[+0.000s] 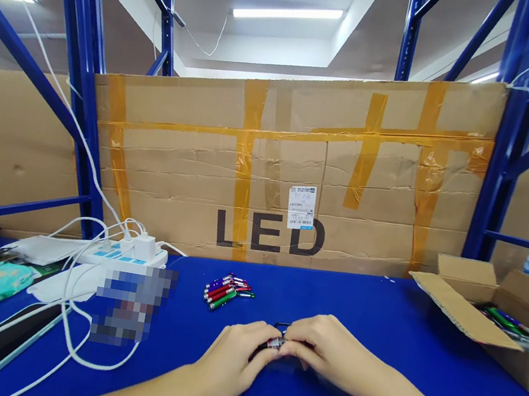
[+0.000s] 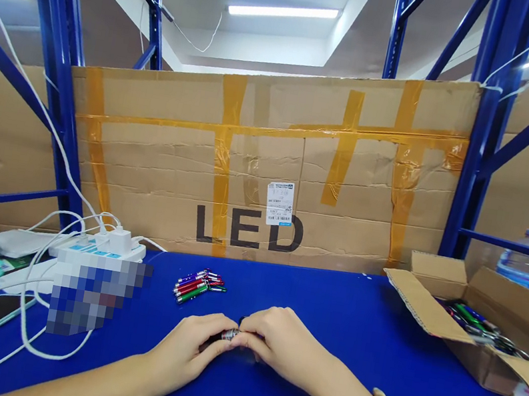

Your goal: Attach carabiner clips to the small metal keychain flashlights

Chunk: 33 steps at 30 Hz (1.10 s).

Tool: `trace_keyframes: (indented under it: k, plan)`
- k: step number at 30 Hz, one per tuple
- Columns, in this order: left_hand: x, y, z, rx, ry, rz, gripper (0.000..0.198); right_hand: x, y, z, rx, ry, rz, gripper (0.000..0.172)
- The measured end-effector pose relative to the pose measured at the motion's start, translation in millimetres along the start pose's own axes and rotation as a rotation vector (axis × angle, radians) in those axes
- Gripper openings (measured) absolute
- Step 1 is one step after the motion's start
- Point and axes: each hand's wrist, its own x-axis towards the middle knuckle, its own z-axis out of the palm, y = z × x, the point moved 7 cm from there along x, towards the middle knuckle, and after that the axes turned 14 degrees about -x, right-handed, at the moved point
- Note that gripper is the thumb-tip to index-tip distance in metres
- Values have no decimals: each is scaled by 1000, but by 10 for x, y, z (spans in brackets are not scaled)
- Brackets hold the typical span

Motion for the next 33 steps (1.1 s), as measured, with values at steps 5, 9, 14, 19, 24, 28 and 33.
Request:
trace_keyframes:
  k: [5, 9, 14, 19, 24, 28, 33]
  plan:
    - [-3, -4, -8, 4, 0, -12, 23, 3, 2, 35, -15, 0, -17, 53]
    - [1, -6, 1, -2, -5, -19, 22, -2, 17, 59, -15, 2, -18, 52]
    - [4, -3, 6, -17, -3, -18, 23, -6, 18, 58, 0, 4, -22, 50]
    - [-5, -1, -9, -11, 3, -23, 22, -6, 12, 66, -8, -4, -27, 49]
    - [0, -13, -12, -25, 8, -19, 23, -2, 8, 77, -17, -23, -26, 49]
    - [5, -28, -7, -34, 14, -23, 23, -7, 7, 76, -21, -31, -26, 49]
    - [1, -30, -8, -53, 17, -29, 22, -7, 19, 100, -27, -38, -27, 50]
